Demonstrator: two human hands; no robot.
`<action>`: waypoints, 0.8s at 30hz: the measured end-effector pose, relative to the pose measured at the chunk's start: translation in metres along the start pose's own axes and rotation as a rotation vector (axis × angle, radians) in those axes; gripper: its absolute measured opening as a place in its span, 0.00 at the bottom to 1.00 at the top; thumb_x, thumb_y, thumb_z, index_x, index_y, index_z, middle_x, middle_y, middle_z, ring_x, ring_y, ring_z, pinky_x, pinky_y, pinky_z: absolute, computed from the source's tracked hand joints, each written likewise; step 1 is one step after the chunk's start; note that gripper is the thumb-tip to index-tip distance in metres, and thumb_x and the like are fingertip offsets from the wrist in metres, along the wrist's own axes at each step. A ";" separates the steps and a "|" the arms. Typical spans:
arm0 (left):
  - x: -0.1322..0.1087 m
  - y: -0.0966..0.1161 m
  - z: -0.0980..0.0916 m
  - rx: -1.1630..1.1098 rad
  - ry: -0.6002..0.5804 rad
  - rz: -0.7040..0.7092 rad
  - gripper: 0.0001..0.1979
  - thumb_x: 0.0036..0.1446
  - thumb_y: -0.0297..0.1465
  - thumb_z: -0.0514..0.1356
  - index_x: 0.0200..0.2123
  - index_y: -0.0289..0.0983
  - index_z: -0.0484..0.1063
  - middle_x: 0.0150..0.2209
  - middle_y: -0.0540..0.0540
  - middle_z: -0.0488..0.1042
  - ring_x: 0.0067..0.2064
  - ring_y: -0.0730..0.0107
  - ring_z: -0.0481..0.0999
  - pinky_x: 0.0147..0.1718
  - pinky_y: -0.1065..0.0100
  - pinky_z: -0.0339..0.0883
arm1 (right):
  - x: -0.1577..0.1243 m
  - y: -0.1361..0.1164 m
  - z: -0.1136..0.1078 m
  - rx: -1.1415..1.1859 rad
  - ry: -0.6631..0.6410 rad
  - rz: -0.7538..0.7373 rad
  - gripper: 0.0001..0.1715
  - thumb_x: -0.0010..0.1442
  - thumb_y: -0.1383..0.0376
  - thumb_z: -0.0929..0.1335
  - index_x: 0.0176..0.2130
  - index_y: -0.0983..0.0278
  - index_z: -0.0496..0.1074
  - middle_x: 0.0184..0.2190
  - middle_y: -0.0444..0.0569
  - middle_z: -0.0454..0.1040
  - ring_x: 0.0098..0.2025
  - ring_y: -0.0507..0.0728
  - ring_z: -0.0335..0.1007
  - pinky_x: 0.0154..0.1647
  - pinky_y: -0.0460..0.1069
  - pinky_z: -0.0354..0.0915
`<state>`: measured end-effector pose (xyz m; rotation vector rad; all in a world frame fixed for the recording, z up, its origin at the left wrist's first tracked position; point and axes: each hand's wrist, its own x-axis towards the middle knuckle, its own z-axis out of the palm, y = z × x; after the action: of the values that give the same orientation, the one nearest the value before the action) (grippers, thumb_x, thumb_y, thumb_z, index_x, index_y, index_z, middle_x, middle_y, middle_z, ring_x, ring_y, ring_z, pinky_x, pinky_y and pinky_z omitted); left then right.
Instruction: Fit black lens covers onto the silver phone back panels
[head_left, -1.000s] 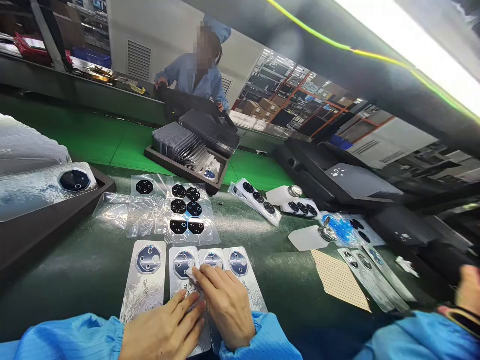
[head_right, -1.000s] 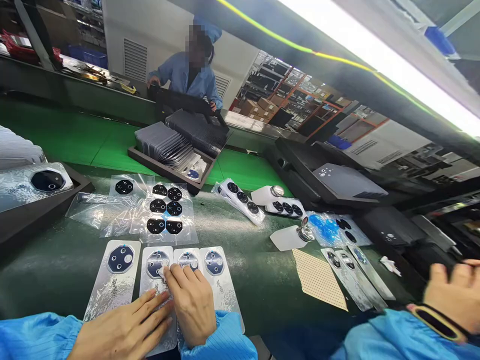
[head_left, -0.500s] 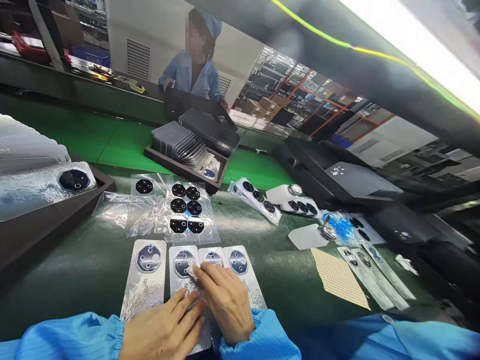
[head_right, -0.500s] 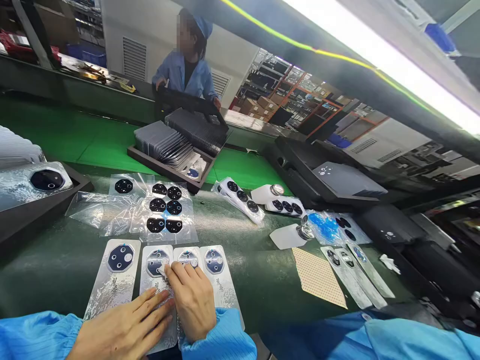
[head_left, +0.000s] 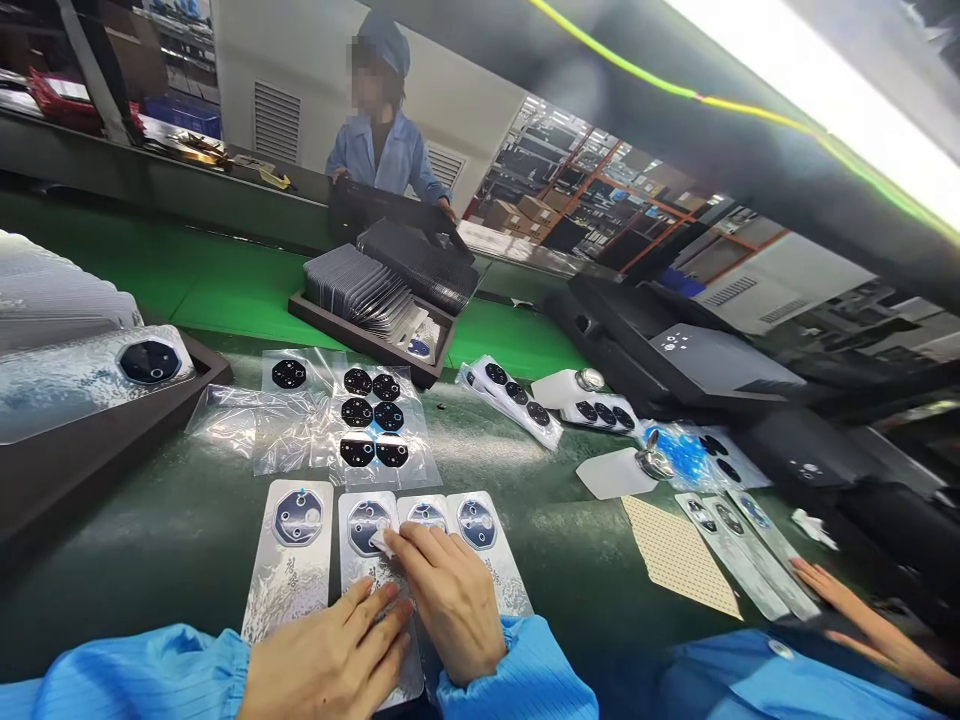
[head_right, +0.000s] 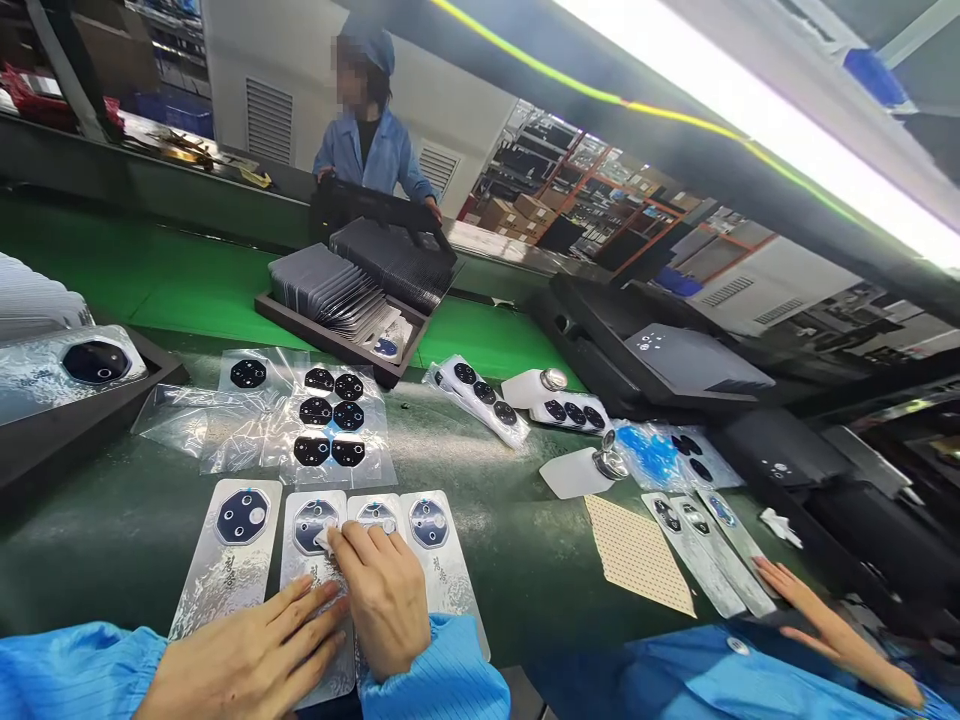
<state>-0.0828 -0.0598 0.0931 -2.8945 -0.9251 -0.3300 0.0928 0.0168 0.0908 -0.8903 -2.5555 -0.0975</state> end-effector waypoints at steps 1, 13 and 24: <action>0.000 0.000 0.000 -0.004 -0.004 -0.001 0.28 0.64 0.44 0.54 0.56 0.25 0.66 0.57 0.32 0.70 0.58 0.50 0.69 0.57 0.54 0.59 | 0.000 0.000 0.000 0.007 0.001 0.006 0.17 0.70 0.72 0.58 0.45 0.65 0.74 0.34 0.50 0.76 0.33 0.54 0.69 0.32 0.49 0.58; 0.000 -0.001 -0.001 -0.003 -0.005 0.006 0.28 0.65 0.44 0.54 0.56 0.26 0.65 0.57 0.32 0.69 0.58 0.50 0.69 0.57 0.54 0.59 | -0.002 0.003 0.002 0.026 0.009 0.064 0.16 0.69 0.71 0.59 0.44 0.63 0.75 0.34 0.49 0.77 0.32 0.52 0.71 0.31 0.47 0.61; 0.000 0.000 0.001 -0.002 -0.017 0.004 0.26 0.67 0.43 0.50 0.56 0.26 0.66 0.58 0.33 0.68 0.59 0.49 0.68 0.57 0.54 0.61 | 0.005 0.003 -0.009 0.075 -0.004 0.122 0.16 0.69 0.71 0.59 0.44 0.63 0.74 0.35 0.48 0.76 0.32 0.53 0.71 0.32 0.47 0.61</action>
<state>-0.0828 -0.0593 0.0917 -2.9054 -0.9219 -0.3067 0.0949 0.0199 0.1011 -1.0156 -2.4833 0.0367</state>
